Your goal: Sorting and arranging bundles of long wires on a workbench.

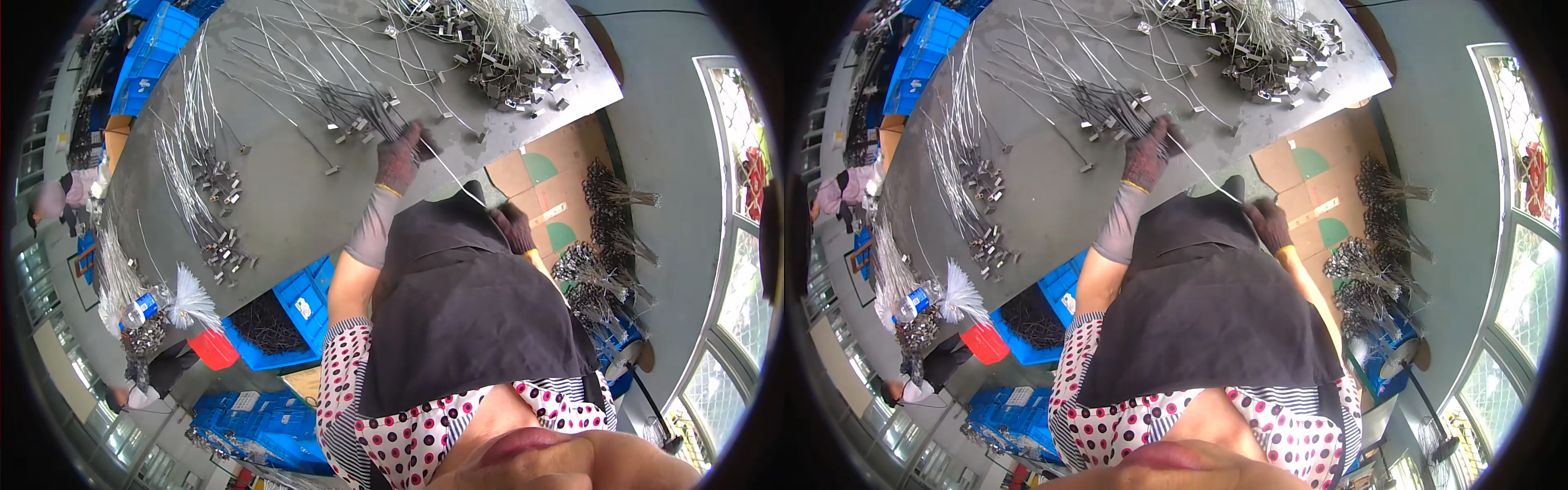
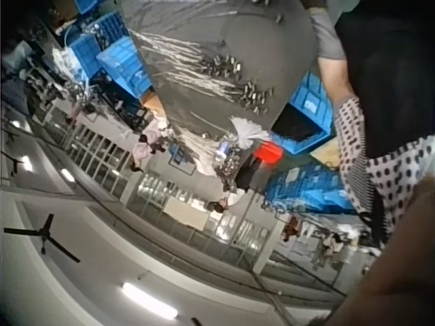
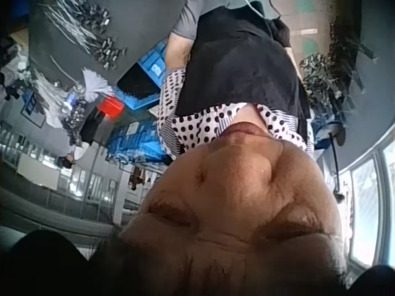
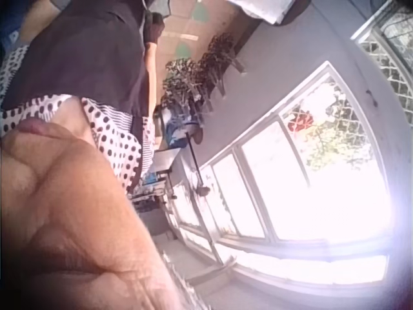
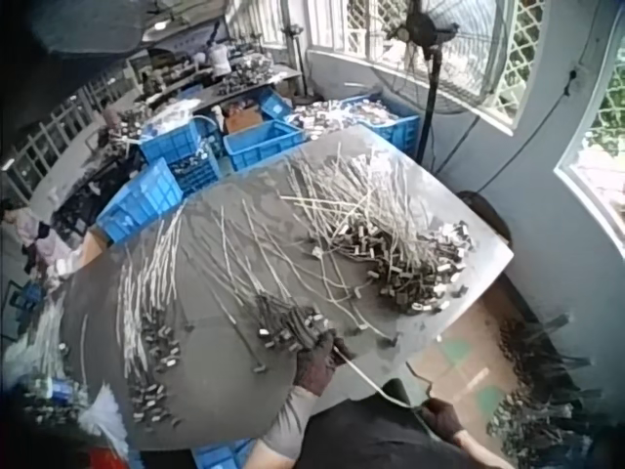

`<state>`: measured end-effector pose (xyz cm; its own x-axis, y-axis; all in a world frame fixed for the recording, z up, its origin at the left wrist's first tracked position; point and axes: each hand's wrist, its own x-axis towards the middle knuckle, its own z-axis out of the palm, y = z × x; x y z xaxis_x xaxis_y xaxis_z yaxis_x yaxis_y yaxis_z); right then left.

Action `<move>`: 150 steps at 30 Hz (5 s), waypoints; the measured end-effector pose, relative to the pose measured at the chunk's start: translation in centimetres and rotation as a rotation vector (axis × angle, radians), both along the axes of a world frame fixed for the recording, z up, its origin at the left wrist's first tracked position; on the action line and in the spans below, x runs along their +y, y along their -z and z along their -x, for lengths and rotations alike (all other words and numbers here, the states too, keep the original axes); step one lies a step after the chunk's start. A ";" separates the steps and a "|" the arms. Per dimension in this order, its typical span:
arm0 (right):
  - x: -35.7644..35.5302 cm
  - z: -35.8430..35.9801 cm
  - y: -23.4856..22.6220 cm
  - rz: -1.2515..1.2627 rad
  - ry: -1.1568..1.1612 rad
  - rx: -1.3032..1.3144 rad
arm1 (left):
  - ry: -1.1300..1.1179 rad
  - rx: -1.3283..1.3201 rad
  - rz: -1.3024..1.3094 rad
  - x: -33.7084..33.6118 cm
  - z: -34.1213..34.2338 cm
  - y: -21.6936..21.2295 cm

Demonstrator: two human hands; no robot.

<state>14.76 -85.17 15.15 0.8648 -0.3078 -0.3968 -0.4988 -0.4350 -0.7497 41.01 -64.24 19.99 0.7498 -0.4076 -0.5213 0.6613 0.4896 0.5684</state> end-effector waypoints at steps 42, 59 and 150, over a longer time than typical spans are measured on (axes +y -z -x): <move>5.7 -34.5 -3.1 0.608 -0.511 -0.544 | -0.296 -0.128 -0.142 13.2 -6.5 -0.1; 4.8 -8.8 -11.0 -0.129 -0.003 -0.145 | 0.120 0.251 0.182 -0.9 -4.4 3.6; 1.6 14.8 -5.7 -0.265 0.472 0.374 | 0.008 0.244 0.059 -4.0 -2.1 5.3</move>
<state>-0.02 -83.55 20.87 0.4500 -0.4709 -0.7588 -0.8384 0.0697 -0.5405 43.12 -68.27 14.70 0.6011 -0.4481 -0.6617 0.7794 0.5114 0.3618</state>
